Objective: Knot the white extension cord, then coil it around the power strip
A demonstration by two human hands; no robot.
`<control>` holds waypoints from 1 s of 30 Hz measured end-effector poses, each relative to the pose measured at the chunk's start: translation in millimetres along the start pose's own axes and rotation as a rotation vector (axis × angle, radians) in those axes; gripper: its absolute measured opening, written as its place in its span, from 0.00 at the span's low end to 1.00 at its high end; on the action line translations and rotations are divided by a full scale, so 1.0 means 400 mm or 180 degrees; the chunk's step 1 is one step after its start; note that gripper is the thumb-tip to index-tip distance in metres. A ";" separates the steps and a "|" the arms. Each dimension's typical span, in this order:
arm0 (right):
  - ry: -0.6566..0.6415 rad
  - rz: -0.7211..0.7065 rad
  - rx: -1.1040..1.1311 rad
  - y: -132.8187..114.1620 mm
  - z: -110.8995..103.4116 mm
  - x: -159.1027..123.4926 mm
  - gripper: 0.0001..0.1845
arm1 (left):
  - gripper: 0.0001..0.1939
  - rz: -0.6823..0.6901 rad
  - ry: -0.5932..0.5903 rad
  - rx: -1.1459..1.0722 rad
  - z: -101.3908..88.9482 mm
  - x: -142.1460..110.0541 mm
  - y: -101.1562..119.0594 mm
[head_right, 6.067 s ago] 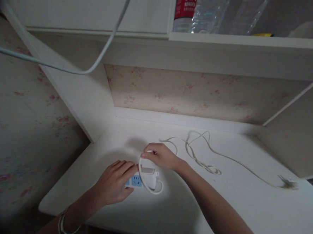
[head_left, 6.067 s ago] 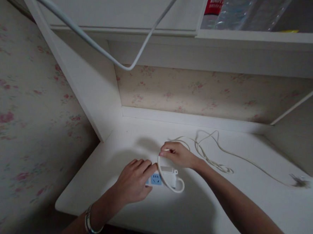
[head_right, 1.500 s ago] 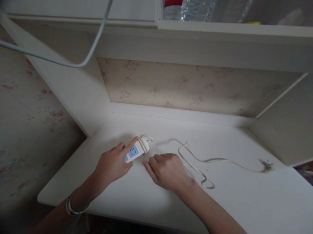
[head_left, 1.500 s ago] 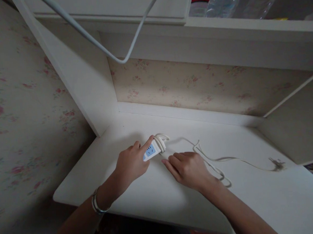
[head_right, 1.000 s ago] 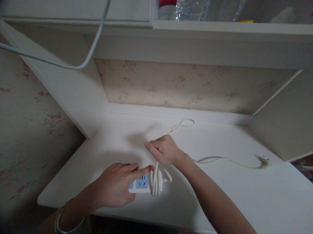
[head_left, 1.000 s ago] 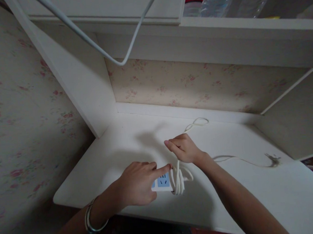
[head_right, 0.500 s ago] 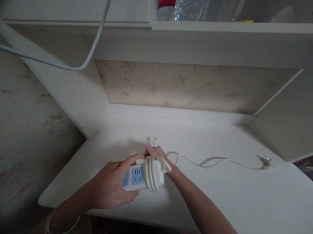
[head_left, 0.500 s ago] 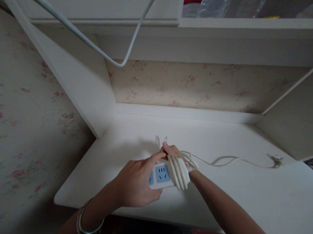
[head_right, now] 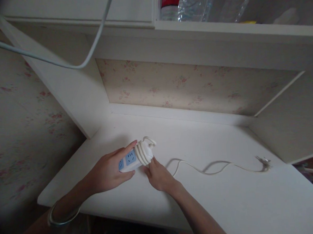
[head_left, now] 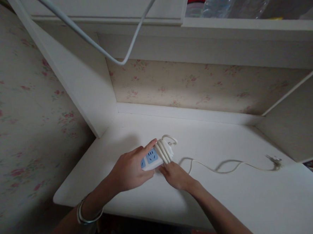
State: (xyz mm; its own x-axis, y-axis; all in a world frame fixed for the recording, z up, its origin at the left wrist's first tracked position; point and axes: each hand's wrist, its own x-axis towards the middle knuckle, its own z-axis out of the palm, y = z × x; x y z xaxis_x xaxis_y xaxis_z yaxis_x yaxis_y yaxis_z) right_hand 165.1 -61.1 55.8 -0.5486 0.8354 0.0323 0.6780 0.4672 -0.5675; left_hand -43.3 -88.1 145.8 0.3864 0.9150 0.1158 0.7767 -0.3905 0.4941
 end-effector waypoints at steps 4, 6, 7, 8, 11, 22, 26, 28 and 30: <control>0.0031 0.0512 -0.0618 -0.012 -0.004 -0.015 0.28 | 0.45 -0.0274 0.0238 -0.0110 -0.010 0.012 -0.028; -0.0055 0.0707 -0.0888 -0.024 -0.008 -0.022 0.30 | 0.45 -0.0514 0.0354 -0.0122 -0.022 0.022 -0.042; -0.0092 0.0764 -0.1019 -0.031 -0.010 -0.026 0.30 | 0.46 -0.0645 0.0412 -0.0101 -0.029 0.028 -0.050; -0.0113 0.0775 -0.1143 -0.037 -0.011 -0.031 0.28 | 0.46 -0.0776 0.0473 -0.0065 -0.035 0.035 -0.060; -0.0200 0.0511 -0.1338 -0.050 -0.013 -0.051 0.21 | 0.46 -0.1123 0.0679 0.0065 -0.046 0.064 -0.102; -0.0646 0.0000 -0.1006 0.014 -0.101 -0.176 0.17 | 0.44 -0.1987 0.0637 0.0861 -0.035 0.142 -0.301; -0.0656 0.0279 -0.0964 0.066 -0.132 -0.222 0.18 | 0.43 -0.2252 0.0472 0.0979 -0.021 0.145 -0.336; -0.0590 0.0390 -0.1106 0.096 -0.134 -0.231 0.19 | 0.42 -0.2218 0.0379 0.1096 -0.011 0.143 -0.334; -0.0524 0.0466 -0.1227 0.122 -0.133 -0.230 0.20 | 0.41 -0.2149 0.0334 0.1254 -0.002 0.138 -0.321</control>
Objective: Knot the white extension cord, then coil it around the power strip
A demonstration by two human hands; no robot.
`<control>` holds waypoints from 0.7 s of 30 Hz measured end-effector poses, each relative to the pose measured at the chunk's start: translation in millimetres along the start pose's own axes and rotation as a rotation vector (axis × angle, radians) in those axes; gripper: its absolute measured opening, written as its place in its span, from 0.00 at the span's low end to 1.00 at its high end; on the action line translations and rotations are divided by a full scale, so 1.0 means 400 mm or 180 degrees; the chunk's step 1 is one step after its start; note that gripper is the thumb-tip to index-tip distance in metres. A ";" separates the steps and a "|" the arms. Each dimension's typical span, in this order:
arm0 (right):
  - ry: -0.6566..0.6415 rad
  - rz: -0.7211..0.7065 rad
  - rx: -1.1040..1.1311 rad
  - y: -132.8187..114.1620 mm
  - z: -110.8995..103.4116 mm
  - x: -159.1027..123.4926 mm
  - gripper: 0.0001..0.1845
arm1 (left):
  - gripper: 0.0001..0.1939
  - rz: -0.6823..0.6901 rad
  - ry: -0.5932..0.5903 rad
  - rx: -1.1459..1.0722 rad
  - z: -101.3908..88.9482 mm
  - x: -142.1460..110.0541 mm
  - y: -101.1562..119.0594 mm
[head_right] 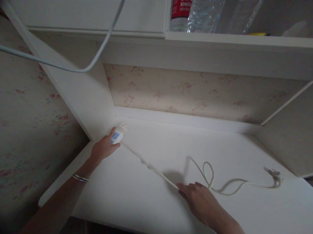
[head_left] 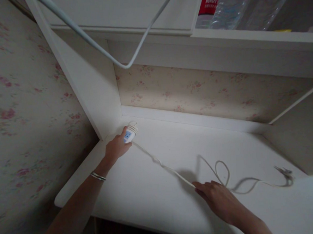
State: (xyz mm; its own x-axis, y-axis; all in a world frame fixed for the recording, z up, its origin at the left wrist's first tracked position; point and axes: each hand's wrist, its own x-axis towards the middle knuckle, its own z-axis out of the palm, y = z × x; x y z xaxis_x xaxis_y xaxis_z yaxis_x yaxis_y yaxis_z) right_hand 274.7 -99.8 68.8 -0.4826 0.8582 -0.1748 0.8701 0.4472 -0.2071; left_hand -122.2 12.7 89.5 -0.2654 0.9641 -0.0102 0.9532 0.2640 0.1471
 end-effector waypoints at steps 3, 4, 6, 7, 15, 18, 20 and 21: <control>0.0033 -0.0021 0.0050 0.022 0.010 0.013 0.22 | 0.40 0.0165 0.0102 0.0229 -0.004 -0.026 0.014; 0.0016 -0.0036 0.0043 0.028 0.014 0.017 0.23 | 0.39 0.0222 0.0147 0.0295 -0.007 -0.034 0.018; -0.0017 0.0001 -0.0102 0.040 0.024 0.026 0.23 | 0.38 0.0347 0.0228 0.0407 -0.012 -0.052 0.028; -0.0036 0.0047 -0.0193 0.044 0.031 0.031 0.23 | 0.37 0.0410 0.0259 0.0457 -0.016 -0.060 0.034; 0.0920 -0.0260 0.0788 -0.071 0.035 0.182 0.29 | 0.37 0.0955 0.0467 0.0465 -0.076 -0.150 0.123; 0.1429 -0.0484 0.1641 -0.145 0.005 0.296 0.33 | 0.38 0.1218 0.0530 0.0331 -0.107 -0.191 0.151; 0.1495 -0.0518 0.2057 -0.176 -0.005 0.367 0.30 | 0.39 0.1377 0.0546 0.0236 -0.125 -0.215 0.163; 0.1332 -0.0534 0.2190 -0.187 -0.005 0.395 0.25 | 0.40 0.1439 0.0545 0.0197 -0.132 -0.225 0.167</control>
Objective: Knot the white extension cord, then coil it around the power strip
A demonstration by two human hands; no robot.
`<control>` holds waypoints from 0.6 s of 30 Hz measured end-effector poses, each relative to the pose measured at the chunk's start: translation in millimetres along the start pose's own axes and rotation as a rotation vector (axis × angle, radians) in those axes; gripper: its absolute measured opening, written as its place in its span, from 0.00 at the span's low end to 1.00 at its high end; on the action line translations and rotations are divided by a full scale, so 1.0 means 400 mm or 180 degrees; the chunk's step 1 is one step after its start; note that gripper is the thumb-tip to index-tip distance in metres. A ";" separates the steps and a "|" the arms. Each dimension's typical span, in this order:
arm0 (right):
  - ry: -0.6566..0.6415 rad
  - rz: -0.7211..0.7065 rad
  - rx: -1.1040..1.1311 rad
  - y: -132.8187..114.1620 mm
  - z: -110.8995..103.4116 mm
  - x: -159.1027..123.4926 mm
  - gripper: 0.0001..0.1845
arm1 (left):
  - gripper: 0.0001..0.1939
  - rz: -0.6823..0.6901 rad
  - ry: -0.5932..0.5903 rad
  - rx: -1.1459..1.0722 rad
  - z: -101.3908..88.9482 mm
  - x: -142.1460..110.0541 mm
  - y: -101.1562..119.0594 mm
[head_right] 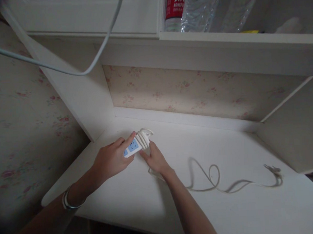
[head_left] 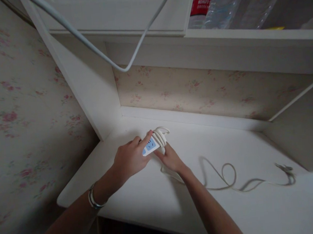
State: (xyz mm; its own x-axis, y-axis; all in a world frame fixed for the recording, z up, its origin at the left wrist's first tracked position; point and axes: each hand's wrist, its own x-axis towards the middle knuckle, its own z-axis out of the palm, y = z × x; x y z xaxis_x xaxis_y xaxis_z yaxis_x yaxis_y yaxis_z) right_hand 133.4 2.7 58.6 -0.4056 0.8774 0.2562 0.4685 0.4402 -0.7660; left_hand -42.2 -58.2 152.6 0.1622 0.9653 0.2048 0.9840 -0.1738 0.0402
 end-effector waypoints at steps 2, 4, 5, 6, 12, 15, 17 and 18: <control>-0.0492 0.0175 0.0193 0.002 0.029 0.025 0.17 | 0.40 0.0060 0.0003 -0.0052 -0.014 -0.009 0.007; -0.1005 0.0364 0.0398 0.002 0.050 0.017 0.19 | 0.39 0.0010 0.0010 -0.0033 -0.022 -0.011 0.004; -0.1172 0.0445 0.0519 -0.001 0.055 0.002 0.21 | 0.39 -0.0044 0.0013 0.0004 -0.023 -0.011 -0.002; -0.1267 0.0496 0.0620 -0.006 0.056 -0.016 0.21 | 0.38 -0.0103 0.0010 0.0057 -0.023 -0.009 -0.009; -0.1032 0.0270 -0.0447 -0.063 -0.022 -0.124 0.21 | 0.42 -0.0291 -0.0100 0.0409 0.010 0.006 -0.046; -0.0636 0.0061 -0.1675 -0.097 -0.071 -0.152 0.18 | 0.43 -0.0293 -0.0230 0.0458 0.028 0.010 -0.041; -0.0371 -0.0286 -0.2348 -0.118 -0.094 -0.163 0.16 | 0.44 -0.0270 -0.0287 0.0458 0.035 0.009 -0.031; -0.0246 -0.0512 -0.2590 -0.128 -0.104 -0.166 0.15 | 0.44 -0.0241 -0.0288 0.0454 0.036 0.008 -0.026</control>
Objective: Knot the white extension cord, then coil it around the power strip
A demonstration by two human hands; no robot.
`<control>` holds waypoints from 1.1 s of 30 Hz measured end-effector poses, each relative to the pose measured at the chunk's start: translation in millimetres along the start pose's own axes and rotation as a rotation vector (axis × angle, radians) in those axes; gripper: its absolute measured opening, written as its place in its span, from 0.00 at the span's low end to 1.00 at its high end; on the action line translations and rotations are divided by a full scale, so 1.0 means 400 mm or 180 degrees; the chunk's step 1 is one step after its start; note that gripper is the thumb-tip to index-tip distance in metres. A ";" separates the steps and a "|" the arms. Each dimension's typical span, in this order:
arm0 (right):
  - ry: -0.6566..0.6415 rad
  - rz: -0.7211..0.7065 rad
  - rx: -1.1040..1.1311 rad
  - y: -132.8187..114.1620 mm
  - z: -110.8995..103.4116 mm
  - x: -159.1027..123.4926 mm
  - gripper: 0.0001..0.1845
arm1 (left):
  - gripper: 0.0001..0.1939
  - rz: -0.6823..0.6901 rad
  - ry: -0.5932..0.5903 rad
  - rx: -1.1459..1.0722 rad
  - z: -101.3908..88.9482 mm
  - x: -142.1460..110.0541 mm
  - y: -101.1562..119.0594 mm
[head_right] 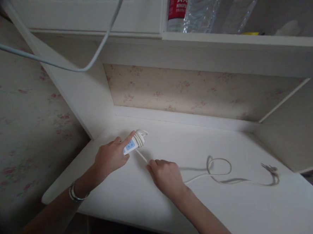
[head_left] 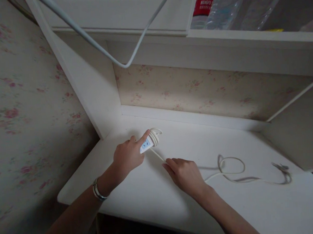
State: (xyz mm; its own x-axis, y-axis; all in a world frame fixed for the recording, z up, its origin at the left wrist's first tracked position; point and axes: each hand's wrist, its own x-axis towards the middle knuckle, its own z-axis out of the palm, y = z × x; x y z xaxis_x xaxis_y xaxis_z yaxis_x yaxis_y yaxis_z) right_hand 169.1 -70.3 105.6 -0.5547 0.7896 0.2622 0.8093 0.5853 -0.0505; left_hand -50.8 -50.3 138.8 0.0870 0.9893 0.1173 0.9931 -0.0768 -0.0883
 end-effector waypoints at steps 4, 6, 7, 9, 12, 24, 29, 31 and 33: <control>0.0647 -0.0776 -0.0486 0.009 -0.053 0.008 0.14 | 0.44 0.0212 0.0053 -0.0008 0.002 -0.012 0.015; 0.0763 -0.1193 -0.0490 0.027 -0.077 0.023 0.15 | 0.44 0.0408 0.0000 -0.0028 0.006 -0.022 0.017; 0.0776 -0.1366 -0.0465 0.039 -0.087 0.033 0.16 | 0.44 0.0540 -0.0045 -0.0055 0.008 -0.028 0.017; 0.0790 -0.1604 -0.0392 0.066 -0.102 0.052 0.19 | 0.44 0.0870 -0.0164 -0.0138 0.010 -0.041 0.017; 0.0877 -0.1783 -0.0294 0.102 -0.110 0.078 0.25 | 0.44 0.1416 -0.0371 -0.0309 0.002 -0.062 0.020; 0.1014 -0.1846 0.1076 0.094 -0.090 0.090 0.32 | 0.29 0.2444 -0.0395 -0.0913 -0.081 -0.123 0.053; 0.0781 -0.1520 0.1923 0.095 -0.061 0.077 0.31 | 0.32 0.2349 -0.0273 -0.1268 -0.091 -0.136 0.063; 0.0645 -0.1293 0.2216 0.100 -0.044 0.066 0.30 | 0.35 0.2245 -0.0321 -0.1385 -0.095 -0.139 0.066; 0.0524 -0.1131 0.2454 0.103 -0.030 0.053 0.31 | 0.40 0.2193 -0.0384 -0.1492 -0.099 -0.139 0.067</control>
State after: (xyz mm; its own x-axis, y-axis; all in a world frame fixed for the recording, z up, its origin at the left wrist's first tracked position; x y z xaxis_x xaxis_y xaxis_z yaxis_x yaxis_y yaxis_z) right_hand 193.0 -31.5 120.5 -0.6666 0.5344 0.5197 0.2032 0.8011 -0.5630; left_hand -25.9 -112.5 168.9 0.7032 0.7067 0.0788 0.6531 -0.6857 0.3215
